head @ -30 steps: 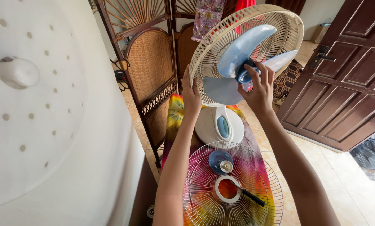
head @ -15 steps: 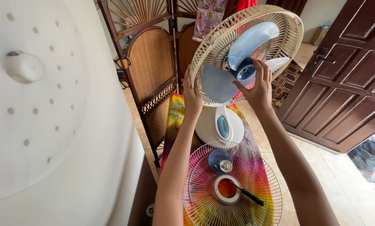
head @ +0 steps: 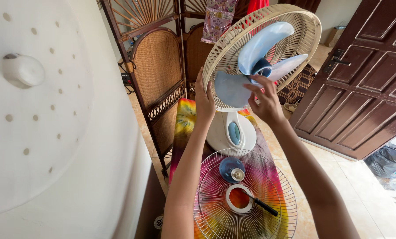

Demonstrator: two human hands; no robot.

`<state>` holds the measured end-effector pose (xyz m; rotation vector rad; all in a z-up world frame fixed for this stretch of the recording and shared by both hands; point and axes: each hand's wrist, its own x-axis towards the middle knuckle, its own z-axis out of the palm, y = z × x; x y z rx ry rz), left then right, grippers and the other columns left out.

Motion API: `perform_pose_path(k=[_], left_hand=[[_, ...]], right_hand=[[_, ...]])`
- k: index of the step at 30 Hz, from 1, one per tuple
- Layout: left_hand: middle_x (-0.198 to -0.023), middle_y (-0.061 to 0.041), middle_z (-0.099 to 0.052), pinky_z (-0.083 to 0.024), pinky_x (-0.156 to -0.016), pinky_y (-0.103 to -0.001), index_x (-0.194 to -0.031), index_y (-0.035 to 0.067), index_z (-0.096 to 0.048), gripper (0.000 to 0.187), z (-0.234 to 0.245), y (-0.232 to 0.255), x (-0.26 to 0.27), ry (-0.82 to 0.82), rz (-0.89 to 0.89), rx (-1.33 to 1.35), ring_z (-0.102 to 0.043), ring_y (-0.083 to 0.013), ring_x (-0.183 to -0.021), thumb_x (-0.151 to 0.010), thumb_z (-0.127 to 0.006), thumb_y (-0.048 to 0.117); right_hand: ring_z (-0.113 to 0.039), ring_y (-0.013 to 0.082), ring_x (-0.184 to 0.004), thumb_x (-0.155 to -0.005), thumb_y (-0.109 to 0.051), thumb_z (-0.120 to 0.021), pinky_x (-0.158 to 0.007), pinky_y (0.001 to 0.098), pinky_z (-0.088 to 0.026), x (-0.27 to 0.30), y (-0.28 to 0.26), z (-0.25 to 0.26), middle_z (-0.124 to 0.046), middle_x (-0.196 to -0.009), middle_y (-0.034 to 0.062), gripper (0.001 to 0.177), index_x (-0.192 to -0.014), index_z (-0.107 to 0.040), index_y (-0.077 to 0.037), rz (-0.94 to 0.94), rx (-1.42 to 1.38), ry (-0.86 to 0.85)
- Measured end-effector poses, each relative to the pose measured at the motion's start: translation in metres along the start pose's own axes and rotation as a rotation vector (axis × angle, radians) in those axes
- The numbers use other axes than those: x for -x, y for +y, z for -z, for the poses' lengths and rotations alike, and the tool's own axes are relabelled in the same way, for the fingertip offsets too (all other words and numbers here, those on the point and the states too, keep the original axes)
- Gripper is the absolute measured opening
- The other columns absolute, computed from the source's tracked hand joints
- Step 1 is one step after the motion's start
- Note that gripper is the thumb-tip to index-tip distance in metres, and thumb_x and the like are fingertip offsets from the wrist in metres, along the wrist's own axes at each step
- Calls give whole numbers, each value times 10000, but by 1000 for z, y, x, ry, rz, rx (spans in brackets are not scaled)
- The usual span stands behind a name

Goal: The person assembles a table fan by attaching the front grille, inserting the fan blade, and securing it with a central cap. The hands manipulate the fan components on a table and use a screwdriver to tighten the central hub.

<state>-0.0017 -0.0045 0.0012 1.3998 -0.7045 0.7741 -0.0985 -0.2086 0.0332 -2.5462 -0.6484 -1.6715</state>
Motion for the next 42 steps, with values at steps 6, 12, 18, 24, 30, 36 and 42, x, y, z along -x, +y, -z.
perform_pose_path(k=[6, 12, 18, 24, 30, 36, 42], left_hand=[[-1604, -188, -411, -458, -1177, -424, -1619, 94, -274, 496, 0, -4, -1, 10, -32, 12, -495, -318, -1451, -1144, -402, 158], [-1593, -180, -436, -494, -1141, -411, -1624, 110, -272, 504, 3, -3, 1, 8, 0, 37, -535, -313, -1419, -1137, -399, 139], [-1602, -187, -421, -484, -1142, -419, -1618, 109, -274, 507, 4, -2, 3, 9, 12, 36, -512, -328, -1431, -1131, -410, 134], [-1600, -166, -443, -488, -1149, -411, -1620, 110, -253, 514, 4, -2, 5, -17, 75, 142, -532, -303, -1423, -1134, -408, 169], [-1636, -179, -374, -444, -1182, -435, -1632, 104, -263, 507, 3, 1, 3, -7, -13, -33, -464, -339, -1472, -1154, -417, 173], [-1619, -150, -414, -512, -1112, -407, -1630, 130, -252, 523, 1, -1, 4, -21, 67, 100, -552, -314, -1403, -1132, -406, 176], [-1631, -166, -402, -491, -1151, -426, -1631, 146, -256, 517, 3, -5, 4, 3, 5, 28, -515, -329, -1443, -1138, -411, 152]], right_hand=[[-522, 316, -1241, -901, -145, -911, -1059, 418, -537, 3, 10, -6, -407, -1402, 170, 730, -1482, -476, -58, -395, -170, 255], [-617, 246, -1105, -870, -245, -957, -878, 347, -596, -5, 8, -19, -434, -1352, 144, 848, -1532, -453, -80, -510, -225, 185], [-610, 266, -1177, -870, -164, -923, -889, 359, -604, -11, 4, -24, -478, -1377, 143, 835, -1566, -463, -133, -470, -216, 170], [-512, 331, -1386, -863, 0, -837, -1129, 442, -526, -14, 7, -11, -497, -1512, 129, 761, -1537, -561, -220, -214, 79, 98], [-514, 329, -1337, -909, -15, -795, -1113, 478, -487, -1, 7, -4, -489, -1434, 148, 607, -1449, -527, -91, -327, -71, 223], [-619, 236, -1149, -937, -237, -868, -944, 380, -594, -4, 19, -17, -486, -1330, 119, 672, -1462, -481, -77, -681, -433, 139], [-571, 274, -1184, -905, -278, -892, -920, 385, -548, -15, 8, -17, -524, -1313, 112, 731, -1483, -491, -78, -613, -267, 121]])
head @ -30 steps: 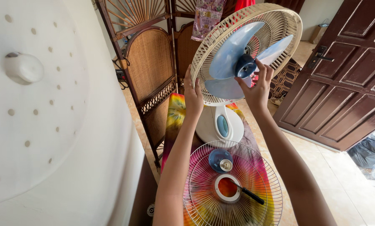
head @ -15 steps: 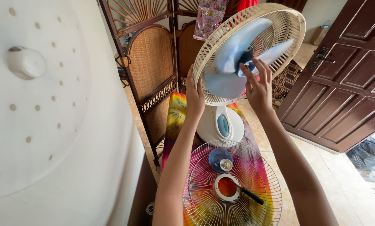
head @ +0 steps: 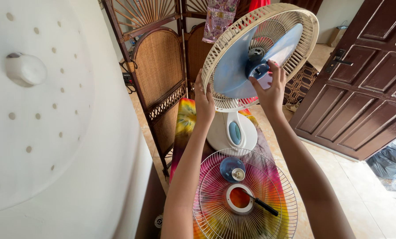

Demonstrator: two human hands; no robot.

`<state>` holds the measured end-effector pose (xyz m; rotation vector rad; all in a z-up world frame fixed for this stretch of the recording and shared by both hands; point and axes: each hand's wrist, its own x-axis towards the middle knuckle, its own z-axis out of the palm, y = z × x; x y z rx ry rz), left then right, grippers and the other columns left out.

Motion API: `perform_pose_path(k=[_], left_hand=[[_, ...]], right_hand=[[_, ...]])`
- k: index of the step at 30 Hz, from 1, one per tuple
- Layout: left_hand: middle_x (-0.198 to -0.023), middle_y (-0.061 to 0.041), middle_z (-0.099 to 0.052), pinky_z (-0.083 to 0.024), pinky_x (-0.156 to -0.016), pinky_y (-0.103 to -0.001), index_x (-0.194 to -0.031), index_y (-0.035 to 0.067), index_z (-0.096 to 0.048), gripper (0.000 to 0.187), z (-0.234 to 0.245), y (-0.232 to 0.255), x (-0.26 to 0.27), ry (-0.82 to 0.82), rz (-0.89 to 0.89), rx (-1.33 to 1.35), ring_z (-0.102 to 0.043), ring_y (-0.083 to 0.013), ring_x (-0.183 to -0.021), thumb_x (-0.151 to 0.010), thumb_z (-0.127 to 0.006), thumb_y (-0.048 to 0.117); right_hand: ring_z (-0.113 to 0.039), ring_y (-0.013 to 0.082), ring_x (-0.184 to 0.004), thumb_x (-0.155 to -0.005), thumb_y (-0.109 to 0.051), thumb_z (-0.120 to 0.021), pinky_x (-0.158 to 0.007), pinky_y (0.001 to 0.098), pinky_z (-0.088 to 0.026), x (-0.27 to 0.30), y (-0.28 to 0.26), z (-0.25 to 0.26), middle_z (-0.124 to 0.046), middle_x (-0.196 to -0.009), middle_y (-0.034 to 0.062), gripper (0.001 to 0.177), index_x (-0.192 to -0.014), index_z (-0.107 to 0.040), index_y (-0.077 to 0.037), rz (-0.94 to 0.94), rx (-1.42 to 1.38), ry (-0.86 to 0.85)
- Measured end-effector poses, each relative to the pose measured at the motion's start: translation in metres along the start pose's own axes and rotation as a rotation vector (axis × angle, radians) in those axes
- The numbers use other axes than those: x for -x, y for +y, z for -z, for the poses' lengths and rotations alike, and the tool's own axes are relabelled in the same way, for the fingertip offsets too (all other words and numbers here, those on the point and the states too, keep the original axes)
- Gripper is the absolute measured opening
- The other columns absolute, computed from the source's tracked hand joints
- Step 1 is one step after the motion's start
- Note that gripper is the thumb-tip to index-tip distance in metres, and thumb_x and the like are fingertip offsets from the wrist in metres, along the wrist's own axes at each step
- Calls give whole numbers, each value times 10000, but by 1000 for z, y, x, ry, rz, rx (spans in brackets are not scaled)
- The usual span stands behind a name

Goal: The person assembles a table fan by attaching the front grille, inserting the fan blade, and securing it with a central cap. The hands manipulate the fan components on a table and use a screwdriver to tighten the central hub.

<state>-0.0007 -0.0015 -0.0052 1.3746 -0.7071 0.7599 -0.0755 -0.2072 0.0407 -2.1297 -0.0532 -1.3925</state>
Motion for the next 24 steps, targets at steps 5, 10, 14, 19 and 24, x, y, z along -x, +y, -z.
perform_pose_path(k=[5, 10, 14, 19, 24], left_hand=[[-1610, -176, -403, -477, -1153, -434, -1626, 158, -246, 516, 0, 1, 0, -13, 68, 13, -499, -332, -1441, -1136, -406, 152], [-1613, -179, -418, -456, -1176, -434, -1630, 147, -254, 522, 4, 1, -2, 1, -7, 16, -479, -337, -1467, -1128, -398, 146], [-1600, -167, -432, -460, -1180, -427, -1627, 128, -248, 514, 3, 4, -1, -34, 16, 24, -508, -330, -1452, -1140, -413, 141], [-1624, -192, -366, -442, -1180, -443, -1624, 115, -238, 522, -1, 6, 0, -33, -11, -47, -464, -357, -1466, -1128, -403, 129], [-1615, -173, -395, -476, -1165, -435, -1626, 133, -238, 525, 1, 2, -1, -32, 15, -43, -495, -337, -1451, -1127, -401, 149]], right_hand=[[-523, 319, -1232, -865, -213, -929, -1080, 461, -468, -3, -11, -2, -544, -1279, 96, 785, -1520, -510, -102, 208, 206, 77], [-491, 352, -1309, -837, -45, -834, -1097, 466, -480, -3, -10, 0, -522, -1445, 140, 713, -1489, -579, -182, 412, 364, 33], [-446, 394, -1433, -829, 78, -735, -1120, 433, -477, -2, -9, 3, -512, -1562, 105, 613, -1341, -665, -251, 535, 437, -137], [-525, 331, -1306, -843, 47, -756, -1083, 492, -502, 12, -4, 2, -530, -1358, 121, 437, -1240, -626, -83, 616, 209, 13], [-567, 278, -1180, -935, -114, -854, -948, 405, -560, 8, 13, 0, -479, -1328, 141, 598, -1385, -476, -3, 240, 49, 154]])
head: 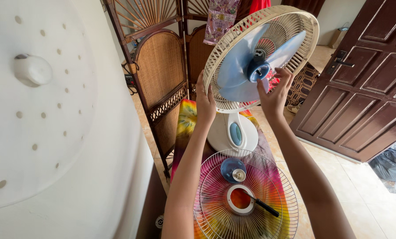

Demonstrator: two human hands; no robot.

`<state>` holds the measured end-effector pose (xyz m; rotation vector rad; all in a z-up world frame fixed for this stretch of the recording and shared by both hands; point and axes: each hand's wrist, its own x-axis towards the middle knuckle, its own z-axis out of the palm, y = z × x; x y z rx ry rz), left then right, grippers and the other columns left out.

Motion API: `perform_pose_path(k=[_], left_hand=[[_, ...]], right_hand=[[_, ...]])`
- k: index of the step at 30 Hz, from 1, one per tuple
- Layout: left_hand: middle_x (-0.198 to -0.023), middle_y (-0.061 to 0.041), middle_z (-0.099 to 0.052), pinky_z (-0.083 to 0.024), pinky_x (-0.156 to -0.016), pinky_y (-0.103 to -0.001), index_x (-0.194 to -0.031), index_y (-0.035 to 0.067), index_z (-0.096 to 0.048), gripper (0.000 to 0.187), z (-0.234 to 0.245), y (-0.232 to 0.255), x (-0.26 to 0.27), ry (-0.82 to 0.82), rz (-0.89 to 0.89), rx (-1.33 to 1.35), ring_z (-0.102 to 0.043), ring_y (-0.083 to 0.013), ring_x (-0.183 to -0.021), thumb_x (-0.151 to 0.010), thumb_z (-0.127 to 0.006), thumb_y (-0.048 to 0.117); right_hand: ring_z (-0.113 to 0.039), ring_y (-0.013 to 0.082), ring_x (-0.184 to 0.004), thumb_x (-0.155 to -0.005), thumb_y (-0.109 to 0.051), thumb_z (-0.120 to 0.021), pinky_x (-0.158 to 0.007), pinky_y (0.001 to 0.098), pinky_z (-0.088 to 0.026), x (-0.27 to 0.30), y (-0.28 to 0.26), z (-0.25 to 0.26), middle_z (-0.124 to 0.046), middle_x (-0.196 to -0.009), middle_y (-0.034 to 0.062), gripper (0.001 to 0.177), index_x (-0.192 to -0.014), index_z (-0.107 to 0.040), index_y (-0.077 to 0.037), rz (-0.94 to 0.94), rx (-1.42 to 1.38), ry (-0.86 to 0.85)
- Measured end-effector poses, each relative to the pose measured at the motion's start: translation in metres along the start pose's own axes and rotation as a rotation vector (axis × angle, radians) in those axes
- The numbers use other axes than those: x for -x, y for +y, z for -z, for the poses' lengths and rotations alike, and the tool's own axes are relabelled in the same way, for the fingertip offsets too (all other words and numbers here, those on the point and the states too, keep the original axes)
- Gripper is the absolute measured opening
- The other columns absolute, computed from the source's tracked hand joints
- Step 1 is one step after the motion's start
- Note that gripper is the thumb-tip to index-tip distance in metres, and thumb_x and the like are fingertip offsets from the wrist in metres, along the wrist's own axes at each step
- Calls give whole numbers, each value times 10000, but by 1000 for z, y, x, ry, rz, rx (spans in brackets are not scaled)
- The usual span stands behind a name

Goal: The person assembles a table fan by attaching the front grille, inserting the fan blade, and securing it with a central cap. The hands manipulate the fan components on a table and use a screwdriver to tighten the central hub.

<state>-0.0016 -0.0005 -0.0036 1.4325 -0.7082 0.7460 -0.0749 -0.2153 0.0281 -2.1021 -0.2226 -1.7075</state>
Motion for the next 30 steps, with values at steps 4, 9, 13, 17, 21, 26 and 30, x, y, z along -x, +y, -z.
perform_pose_path(k=[4, 9, 13, 17, 21, 26, 30], left_hand=[[-1626, -172, -387, -465, -1176, -451, -1624, 142, -246, 523, -1, -2, 1, 4, -10, 3, -485, -348, -1459, -1125, -402, 150], [-1612, -164, -395, -472, -1160, -431, -1620, 143, -244, 507, -2, -5, -1, -20, 65, 28, -495, -324, -1444, -1137, -401, 156], [-1596, -153, -448, -482, -1175, -415, -1626, 148, -259, 531, 2, -8, -1, -5, 39, 69, -529, -302, -1433, -1112, -395, 146], [-1606, -171, -425, -454, -1177, -431, -1618, 125, -256, 546, 4, -7, -1, -20, 30, 23, -502, -321, -1440, -1099, -424, 91], [-1591, -180, -434, -467, -1167, -430, -1607, 107, -258, 528, 3, -2, 0, -46, 44, 20, -512, -323, -1435, -1111, -432, 61], [-1562, -188, -464, -468, -1155, -425, -1606, 92, -224, 571, 3, -1, -2, -69, 65, 32, -528, -327, -1419, -1068, -402, 30], [-1553, -192, -479, -464, -1158, -435, -1601, 86, -242, 556, 4, 0, -3, -52, 27, 25, -538, -339, -1414, -1072, -404, 32]], right_hand=[[-588, 228, -1108, -898, -248, -923, -811, 333, -597, -4, 5, -7, -451, -1306, 153, 745, -1438, -457, -35, -244, -100, -125], [-606, 236, -1150, -886, -218, -919, -847, 346, -618, -9, -6, -13, -441, -1374, 145, 769, -1498, -478, -69, -207, -104, -96], [-532, 292, -1281, -858, -113, -873, -996, 418, -582, -13, -4, -3, -452, -1481, 101, 825, -1567, -451, -87, 119, 159, -138], [-428, 321, -1464, -930, 107, -704, -1147, 379, -568, -24, 6, 0, -448, -1584, 57, 756, -1600, -464, -150, 444, 485, -272], [-417, 308, -1460, -847, 87, -677, -1126, 403, -411, -26, 19, 6, -475, -1565, 4, 713, -1497, -581, -192, 739, 610, -474], [-467, 292, -1379, -883, -115, -780, -1205, 506, -379, 4, 31, 14, -506, -1432, 77, 407, -1254, -621, -163, 814, 251, -482], [-541, 279, -1333, -916, -115, -781, -1166, 422, -455, 14, 38, 19, -536, -1355, 58, 372, -1226, -578, -144, 263, 201, -295]])
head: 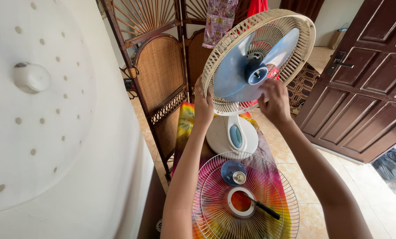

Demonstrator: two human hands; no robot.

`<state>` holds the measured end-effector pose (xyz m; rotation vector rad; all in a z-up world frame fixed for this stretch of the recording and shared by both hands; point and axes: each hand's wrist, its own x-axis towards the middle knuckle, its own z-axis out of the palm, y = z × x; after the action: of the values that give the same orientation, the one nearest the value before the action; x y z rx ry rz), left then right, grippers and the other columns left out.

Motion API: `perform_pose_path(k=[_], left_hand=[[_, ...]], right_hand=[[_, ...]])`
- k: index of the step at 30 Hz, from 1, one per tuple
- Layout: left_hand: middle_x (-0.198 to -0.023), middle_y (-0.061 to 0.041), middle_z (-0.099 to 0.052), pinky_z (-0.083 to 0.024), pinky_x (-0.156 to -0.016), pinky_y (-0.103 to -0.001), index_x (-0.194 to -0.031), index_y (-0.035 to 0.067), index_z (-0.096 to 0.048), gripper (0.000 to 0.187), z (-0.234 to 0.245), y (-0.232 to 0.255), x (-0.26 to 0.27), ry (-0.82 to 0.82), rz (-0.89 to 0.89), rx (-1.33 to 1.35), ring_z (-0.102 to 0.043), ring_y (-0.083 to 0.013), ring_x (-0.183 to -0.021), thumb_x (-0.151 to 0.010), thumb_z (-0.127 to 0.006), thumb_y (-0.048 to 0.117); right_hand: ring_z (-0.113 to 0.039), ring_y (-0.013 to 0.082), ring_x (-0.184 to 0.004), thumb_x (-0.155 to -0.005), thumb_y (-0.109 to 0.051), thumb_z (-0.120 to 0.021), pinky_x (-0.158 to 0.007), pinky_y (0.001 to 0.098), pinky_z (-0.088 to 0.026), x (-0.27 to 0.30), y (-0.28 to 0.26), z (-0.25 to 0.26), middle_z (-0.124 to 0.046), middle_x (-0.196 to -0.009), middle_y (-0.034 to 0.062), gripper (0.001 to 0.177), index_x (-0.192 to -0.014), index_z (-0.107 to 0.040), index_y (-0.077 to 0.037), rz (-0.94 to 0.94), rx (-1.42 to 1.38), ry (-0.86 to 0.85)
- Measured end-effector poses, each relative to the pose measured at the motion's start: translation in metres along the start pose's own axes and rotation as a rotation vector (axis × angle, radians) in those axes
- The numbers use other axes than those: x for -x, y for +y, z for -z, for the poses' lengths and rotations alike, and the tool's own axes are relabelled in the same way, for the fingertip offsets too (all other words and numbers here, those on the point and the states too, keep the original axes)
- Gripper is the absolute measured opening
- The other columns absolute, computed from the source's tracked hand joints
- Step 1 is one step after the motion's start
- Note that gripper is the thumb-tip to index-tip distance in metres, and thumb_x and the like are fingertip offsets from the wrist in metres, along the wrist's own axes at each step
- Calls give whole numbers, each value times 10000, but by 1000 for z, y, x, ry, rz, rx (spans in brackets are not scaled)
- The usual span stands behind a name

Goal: The person assembles a table fan by attaching the front grille, inserting the fan blade, and securing it with a central cap. The hands manipulate the fan components on a table and use a screwdriver to tighten the central hub.

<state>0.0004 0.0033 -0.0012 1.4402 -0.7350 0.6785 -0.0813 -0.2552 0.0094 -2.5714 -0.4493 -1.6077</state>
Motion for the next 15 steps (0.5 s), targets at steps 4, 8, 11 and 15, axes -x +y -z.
perform_pose_path(k=[4, 8, 11, 15], left_hand=[[-1536, -182, -483, -510, -1120, -427, -1589, 98, -265, 511, 1, -1, 0, 11, 12, -36, -575, -334, -1366, -1099, -407, 85], [-1532, -181, -484, -524, -1109, -432, -1598, 110, -252, 510, -1, 0, 1, 6, -19, -54, -584, -335, -1360, -1112, -406, 109], [-1561, -191, -458, -504, -1116, -447, -1615, 122, -225, 539, 1, -1, 2, -25, 2, -68, -563, -347, -1374, -1110, -410, 96], [-1599, -190, -429, -513, -1099, -439, -1629, 155, -169, 621, 14, -6, -3, -106, 77, -93, -575, -344, -1348, -1063, -407, 63]], right_hand=[[-556, 300, -1266, -958, -280, -829, -999, 404, -541, -22, -3, 0, -509, -1333, 159, 608, -1381, -497, 3, -460, -303, 116], [-564, 270, -1204, -877, -370, -893, -897, 390, -584, -44, -29, -2, -493, -1340, 160, 790, -1409, -457, 18, -603, -412, 21], [-643, 230, -1138, -816, -365, -852, -859, 373, -638, -55, -45, -4, -465, -1347, 132, 808, -1396, -430, 7, -685, -525, 81], [-592, 300, -1192, -813, -265, -865, -961, 425, -592, -56, -48, -7, -468, -1407, 176, 859, -1476, -403, 28, -411, -248, 89]])
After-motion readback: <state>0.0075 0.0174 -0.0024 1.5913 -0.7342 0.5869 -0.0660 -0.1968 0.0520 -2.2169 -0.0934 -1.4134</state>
